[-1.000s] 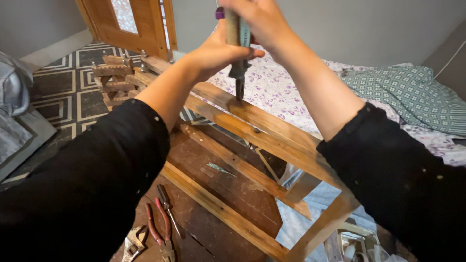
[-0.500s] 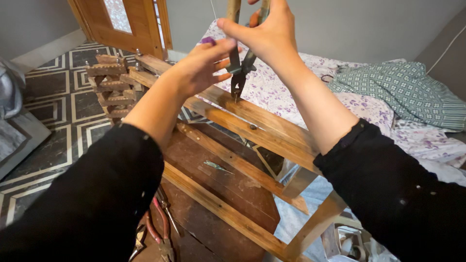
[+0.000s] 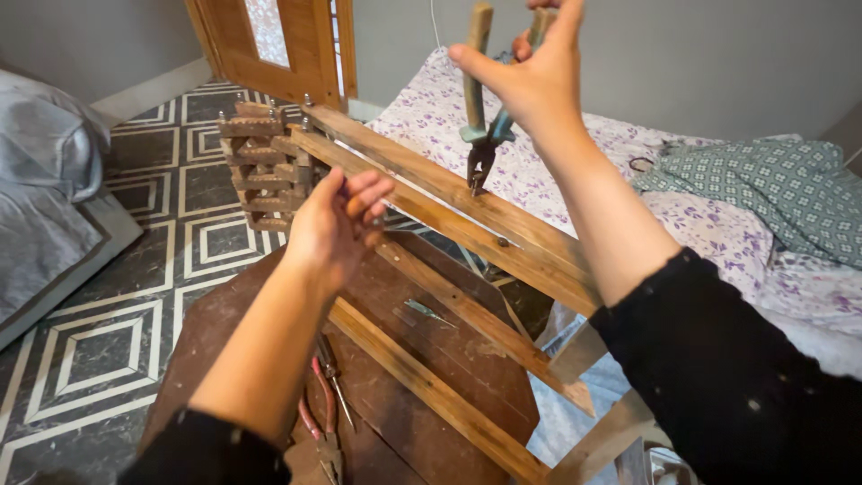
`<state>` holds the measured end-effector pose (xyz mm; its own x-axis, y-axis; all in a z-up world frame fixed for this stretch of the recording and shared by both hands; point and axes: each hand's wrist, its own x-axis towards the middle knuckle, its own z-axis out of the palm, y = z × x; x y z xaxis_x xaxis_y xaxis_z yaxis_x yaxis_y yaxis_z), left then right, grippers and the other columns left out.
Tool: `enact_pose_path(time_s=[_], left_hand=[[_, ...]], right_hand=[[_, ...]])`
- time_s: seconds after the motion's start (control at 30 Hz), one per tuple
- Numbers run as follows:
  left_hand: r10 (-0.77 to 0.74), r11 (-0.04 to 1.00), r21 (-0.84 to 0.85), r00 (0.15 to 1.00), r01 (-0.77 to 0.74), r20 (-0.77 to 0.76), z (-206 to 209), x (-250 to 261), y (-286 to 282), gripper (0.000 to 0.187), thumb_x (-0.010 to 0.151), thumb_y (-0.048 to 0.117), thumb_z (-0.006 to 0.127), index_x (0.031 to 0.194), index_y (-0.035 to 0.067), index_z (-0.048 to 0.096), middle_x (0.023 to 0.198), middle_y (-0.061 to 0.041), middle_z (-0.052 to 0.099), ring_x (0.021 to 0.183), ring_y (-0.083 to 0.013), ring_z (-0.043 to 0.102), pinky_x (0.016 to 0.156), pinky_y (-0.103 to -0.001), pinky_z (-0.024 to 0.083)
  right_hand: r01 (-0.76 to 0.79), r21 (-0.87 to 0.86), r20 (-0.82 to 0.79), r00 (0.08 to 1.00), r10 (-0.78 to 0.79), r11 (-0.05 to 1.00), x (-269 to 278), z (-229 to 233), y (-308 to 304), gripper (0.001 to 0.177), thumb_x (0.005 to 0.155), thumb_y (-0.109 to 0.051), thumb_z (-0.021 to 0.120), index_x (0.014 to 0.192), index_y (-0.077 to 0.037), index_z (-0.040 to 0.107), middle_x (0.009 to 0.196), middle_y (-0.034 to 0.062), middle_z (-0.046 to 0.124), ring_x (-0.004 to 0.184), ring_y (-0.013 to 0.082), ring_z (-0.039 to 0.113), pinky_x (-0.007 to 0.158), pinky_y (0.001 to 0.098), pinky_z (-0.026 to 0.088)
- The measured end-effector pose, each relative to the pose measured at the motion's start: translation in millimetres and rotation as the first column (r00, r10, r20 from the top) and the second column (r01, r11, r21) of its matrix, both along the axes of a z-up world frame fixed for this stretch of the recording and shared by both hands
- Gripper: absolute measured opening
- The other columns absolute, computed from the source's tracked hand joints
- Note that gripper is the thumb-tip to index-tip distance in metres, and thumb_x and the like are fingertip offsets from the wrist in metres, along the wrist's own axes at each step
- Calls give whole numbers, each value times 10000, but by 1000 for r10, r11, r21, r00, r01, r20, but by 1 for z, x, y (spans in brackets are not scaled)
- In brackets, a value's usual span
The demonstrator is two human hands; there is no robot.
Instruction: The person uses pliers to remove a nail from a wooden frame and then attempts to insert a small metal piece into a hole in the wood. The task involves manipulating the frame and handling tools on a small table.
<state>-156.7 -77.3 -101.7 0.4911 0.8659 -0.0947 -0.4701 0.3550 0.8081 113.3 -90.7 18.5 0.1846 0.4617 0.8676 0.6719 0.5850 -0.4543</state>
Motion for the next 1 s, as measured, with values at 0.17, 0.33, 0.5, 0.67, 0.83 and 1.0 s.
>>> enact_pose_path(time_s=[0.17,0.33,0.5,0.67,0.83,1.0], left_hand=[[53,998,-35,984,-60,-168,9,-13,-70,617,1013,615,269,1134,122,620,954,-70,741,779,-172,627,786,-347,468],[-46,995,71,934,76,-355,19,-5,-106,412,953,465,452,1163,151,617,987,-40,790,780,-120,651,758,-296,469],[-91,972,182,954,147,-286,30,-4,-110,392,917,404,590,1173,108,585,972,-58,775,815,-132,686,814,-302,523],[15,964,255,940,77,-341,38,4,-117,476,877,382,676,1263,126,564,1099,-32,754,965,-107,654,856,-290,493],[64,824,564,998,-50,-6,46,16,-144,664,810,200,845,1359,87,488,1245,-63,624,1138,-136,600,983,-325,506],[88,607,771,981,-191,174,58,9,-155,735,817,143,917,1408,73,486,1302,-65,633,1237,-157,611,1101,-344,494]], right_hand=[[-244,-25,-306,925,225,970,-3,-3,-27,790,873,-202,1002,1308,-129,346,934,-27,478,849,77,495,766,238,456],[-473,97,-374,798,473,876,-12,-12,-58,749,934,-216,953,1326,-145,318,910,-11,507,861,116,535,838,269,479],[-598,249,-467,615,635,762,-20,-7,-83,477,1078,-274,748,1308,-73,382,740,-19,398,680,117,410,669,287,382],[-570,281,-512,592,623,772,-34,-5,-124,340,1056,-141,604,1324,-87,402,629,3,353,506,106,323,552,288,316],[-475,143,-583,668,462,868,-49,0,-140,390,1053,-132,648,1355,-94,404,669,-22,380,589,105,355,626,306,371],[-437,92,-620,678,394,895,-49,2,-140,416,1051,-254,745,1304,-114,445,706,-23,424,653,113,429,681,308,427]])
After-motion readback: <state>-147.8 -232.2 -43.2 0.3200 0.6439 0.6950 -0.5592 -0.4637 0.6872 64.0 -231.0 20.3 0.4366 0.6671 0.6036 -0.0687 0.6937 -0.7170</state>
